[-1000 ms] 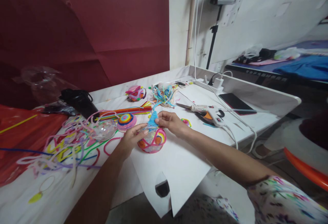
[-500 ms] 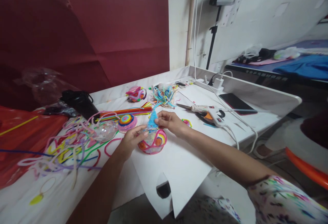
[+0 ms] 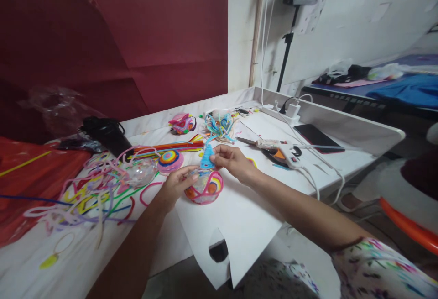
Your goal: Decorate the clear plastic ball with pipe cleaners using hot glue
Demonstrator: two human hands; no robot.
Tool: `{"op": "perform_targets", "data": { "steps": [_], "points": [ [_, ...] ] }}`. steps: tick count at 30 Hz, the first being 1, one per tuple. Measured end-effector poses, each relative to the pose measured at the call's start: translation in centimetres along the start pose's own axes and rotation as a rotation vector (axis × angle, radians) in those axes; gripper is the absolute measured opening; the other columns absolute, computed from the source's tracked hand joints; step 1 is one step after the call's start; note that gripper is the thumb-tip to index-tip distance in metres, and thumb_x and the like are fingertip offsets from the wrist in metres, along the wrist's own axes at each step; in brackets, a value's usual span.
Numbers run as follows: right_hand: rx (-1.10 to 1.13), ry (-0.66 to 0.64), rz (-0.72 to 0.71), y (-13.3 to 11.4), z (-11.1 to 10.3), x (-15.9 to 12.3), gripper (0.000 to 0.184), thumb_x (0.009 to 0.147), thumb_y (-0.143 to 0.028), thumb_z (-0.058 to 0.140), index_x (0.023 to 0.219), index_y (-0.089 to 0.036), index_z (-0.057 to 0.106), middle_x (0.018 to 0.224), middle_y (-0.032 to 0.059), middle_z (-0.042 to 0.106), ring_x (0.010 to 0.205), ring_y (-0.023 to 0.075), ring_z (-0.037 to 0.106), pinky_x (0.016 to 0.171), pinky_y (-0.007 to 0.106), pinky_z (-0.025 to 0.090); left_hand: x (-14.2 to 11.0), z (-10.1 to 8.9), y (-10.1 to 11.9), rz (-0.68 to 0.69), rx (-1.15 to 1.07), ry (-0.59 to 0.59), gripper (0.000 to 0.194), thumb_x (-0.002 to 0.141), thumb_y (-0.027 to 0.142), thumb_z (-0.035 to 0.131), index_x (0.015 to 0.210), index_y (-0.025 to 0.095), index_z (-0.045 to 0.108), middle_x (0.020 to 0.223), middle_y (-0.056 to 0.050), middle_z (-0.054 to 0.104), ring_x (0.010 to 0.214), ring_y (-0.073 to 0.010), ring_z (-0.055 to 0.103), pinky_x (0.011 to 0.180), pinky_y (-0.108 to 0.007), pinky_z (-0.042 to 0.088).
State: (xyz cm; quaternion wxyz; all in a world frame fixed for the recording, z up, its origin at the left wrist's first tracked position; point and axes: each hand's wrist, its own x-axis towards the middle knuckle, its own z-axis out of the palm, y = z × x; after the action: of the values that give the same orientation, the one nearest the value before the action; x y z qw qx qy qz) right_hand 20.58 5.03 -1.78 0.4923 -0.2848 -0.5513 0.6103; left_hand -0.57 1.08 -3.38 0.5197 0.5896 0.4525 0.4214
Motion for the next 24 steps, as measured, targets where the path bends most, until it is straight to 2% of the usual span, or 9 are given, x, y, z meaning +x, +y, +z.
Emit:
{"op": "perform_targets", "data": {
  "steps": [9,13,19,24],
  "points": [
    [-0.066,0.056,-0.037,0.5,0.4,-0.4,0.035,0.063,-0.045,0.079,0.073,-0.018,0.059,0.061,-0.0042,0.059,0.055,0.0094,0.053,0.054,0.024,0.044,0.1,0.4,0.2,0.012,0.006,0.048,0.038,0.071,0.04,0.076,0.103,0.02,0.072,0.093,-0.004,0.075,0.09,-0.0212,0.069,0.083,-0.031,0.054],
    [-0.079,0.1,-0.05,1.0,0.7,-0.5,0.036,0.062,-0.045,0.079,0.071,-0.018,0.058,0.061,-0.0051,0.057,0.053,0.0088,0.05,0.053,0.024,0.04,0.0,0.5,0.3,0.004,0.016,0.056,0.037,0.071,0.04,0.076,0.101,0.02,0.071,0.084,-0.002,0.073,0.083,-0.0189,0.067,0.077,-0.028,0.053],
    [-0.088,0.117,-0.042,1.8,1.0,-0.9,0.041,0.058,-0.044,0.083,0.078,-0.019,0.057,0.063,-0.0049,0.057,0.055,0.0115,0.054,0.057,0.027,0.043,-0.1,0.7,0.4,-0.023,0.0,0.078,0.039,0.068,0.042,0.076,0.098,0.018,0.069,0.079,-0.001,0.068,0.072,-0.0155,0.063,0.068,-0.025,0.049],
    [-0.101,0.129,-0.045,1.8,1.1,-1.0,0.042,0.055,-0.041,0.086,0.076,-0.019,0.057,0.063,-0.0054,0.057,0.055,0.0114,0.054,0.058,0.027,0.044,0.1,1.2,0.4,-0.011,0.038,0.113,0.04,0.07,0.043,0.074,0.099,0.017,0.068,0.078,0.0,0.067,0.07,-0.0146,0.061,0.066,-0.024,0.047]
  ]
}}
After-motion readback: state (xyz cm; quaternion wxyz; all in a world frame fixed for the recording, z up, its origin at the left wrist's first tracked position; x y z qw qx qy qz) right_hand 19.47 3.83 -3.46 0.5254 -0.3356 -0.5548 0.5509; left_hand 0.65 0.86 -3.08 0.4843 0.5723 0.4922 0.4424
